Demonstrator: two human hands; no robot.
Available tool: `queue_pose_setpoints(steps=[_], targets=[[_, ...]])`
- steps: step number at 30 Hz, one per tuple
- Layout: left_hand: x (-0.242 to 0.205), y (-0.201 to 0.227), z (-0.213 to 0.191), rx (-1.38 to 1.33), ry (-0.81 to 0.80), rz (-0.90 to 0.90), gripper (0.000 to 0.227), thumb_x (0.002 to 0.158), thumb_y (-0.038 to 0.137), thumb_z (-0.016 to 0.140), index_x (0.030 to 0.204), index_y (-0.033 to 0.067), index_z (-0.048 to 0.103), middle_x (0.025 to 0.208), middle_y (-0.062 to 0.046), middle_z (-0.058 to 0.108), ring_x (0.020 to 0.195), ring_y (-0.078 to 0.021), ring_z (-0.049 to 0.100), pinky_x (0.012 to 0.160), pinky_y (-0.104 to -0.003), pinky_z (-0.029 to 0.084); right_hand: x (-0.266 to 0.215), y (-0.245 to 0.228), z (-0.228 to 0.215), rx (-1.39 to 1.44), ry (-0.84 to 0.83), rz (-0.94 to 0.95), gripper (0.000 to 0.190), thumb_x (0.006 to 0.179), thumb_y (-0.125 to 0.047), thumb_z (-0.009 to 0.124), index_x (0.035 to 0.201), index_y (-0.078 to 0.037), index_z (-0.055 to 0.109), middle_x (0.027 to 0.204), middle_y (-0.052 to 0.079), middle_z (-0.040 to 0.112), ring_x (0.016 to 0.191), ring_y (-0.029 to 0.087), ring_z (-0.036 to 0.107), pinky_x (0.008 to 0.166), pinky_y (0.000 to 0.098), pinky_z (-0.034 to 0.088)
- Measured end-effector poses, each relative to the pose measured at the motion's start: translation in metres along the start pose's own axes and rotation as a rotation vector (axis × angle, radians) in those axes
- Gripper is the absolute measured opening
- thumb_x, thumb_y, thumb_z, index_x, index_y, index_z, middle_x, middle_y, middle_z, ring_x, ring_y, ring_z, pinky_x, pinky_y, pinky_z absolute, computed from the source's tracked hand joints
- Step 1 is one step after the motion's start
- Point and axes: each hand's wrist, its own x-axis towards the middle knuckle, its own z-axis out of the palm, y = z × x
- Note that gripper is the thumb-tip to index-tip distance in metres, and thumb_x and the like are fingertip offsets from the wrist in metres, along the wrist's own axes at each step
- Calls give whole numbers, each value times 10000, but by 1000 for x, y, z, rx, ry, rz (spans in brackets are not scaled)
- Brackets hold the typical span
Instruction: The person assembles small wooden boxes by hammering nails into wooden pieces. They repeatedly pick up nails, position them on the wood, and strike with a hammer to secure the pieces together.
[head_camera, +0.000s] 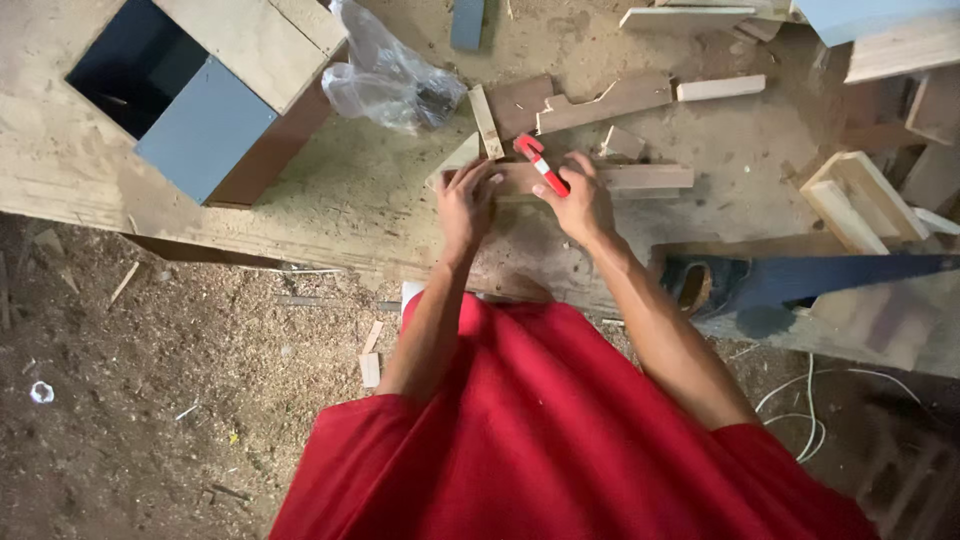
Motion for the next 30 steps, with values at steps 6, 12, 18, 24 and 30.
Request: queue_pose_setpoints(steps=[6,12,18,24,30], targets=[[-6,5,3,-19,54,0,226,930,215,761,1133,117,778,1214,-56,755,1034,-305,612,986,-400,472,0,8,0,-20,-4,-69,403,891,-392,818,1012,-20,720,1393,241,568,1191,426,607,981,490,495],[-7,11,5,47,95,57,247,957,197,741,1174,81,763,1217,-74,742,1010,-291,632,992,-407,454,-5,-14,-12,-8,76,-4,335,891,-347,797,988,-34,728,1384,247,571,1178,421,609,939,488,496],[-12,8,8,107,124,45,270,948,199,758,1192,82,759,1235,-56,749,990,-284,607,971,-385,489,-16,-35,-22,102,-18,118,309,991,-323,689,931,-29,616,868,213,681,806,381,697,723,486,518],[-10,10,9,206,131,77,403,889,295,791,1236,98,736,1265,-27,720,1021,-293,604,974,-399,490,-25,-42,-31,65,-36,-194,288,1066,-294,629,1020,-17,570,725,216,634,665,434,659,554,494,489],[-13,8,12,324,91,70,408,925,334,772,1267,118,718,1302,-11,707,1048,-301,603,976,-427,476,-29,-40,-25,-71,-142,-181,297,1079,-332,573,1038,-38,555,657,213,645,586,428,663,506,514,494]])
